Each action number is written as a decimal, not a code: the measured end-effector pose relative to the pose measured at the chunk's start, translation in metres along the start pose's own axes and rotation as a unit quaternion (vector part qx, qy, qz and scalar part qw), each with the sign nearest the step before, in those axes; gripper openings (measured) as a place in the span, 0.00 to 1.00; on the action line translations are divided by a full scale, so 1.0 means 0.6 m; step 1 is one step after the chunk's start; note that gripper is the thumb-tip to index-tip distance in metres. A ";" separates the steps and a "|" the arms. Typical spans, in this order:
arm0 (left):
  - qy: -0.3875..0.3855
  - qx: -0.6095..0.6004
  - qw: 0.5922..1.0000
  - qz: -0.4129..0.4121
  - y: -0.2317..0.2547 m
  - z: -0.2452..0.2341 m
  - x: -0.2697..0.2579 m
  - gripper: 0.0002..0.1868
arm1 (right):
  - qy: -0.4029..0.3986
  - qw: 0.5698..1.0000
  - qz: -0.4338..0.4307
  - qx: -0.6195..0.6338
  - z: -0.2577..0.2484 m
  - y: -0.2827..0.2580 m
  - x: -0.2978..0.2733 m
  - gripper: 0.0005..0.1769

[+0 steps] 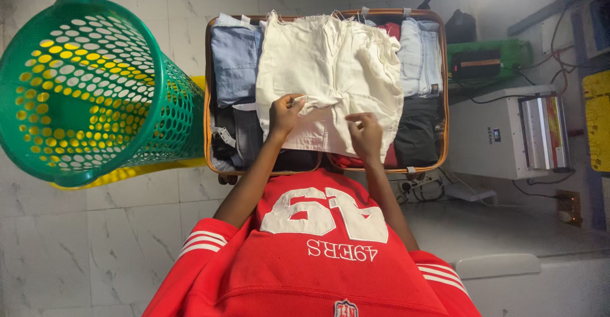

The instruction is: The person packs a suitcase by folding and placing clothing items, including a black garment, a patterned scarf, black shorts, denim shorts, and a white garment, into the compartments.

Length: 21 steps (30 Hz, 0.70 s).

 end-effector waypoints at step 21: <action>-0.174 0.143 0.973 0.054 0.037 0.013 -0.041 0.16 | -0.102 0.444 0.143 0.879 0.290 0.081 0.099 0.25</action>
Point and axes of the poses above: each hand's wrist, its own x-axis towards the middle knuckle, its own z-axis out of the palm, y = z × x, the point moved 2 cm from there along x, towards the middle knuckle, and after that the axes turned 1 degree about y, right-handed, at the moved point
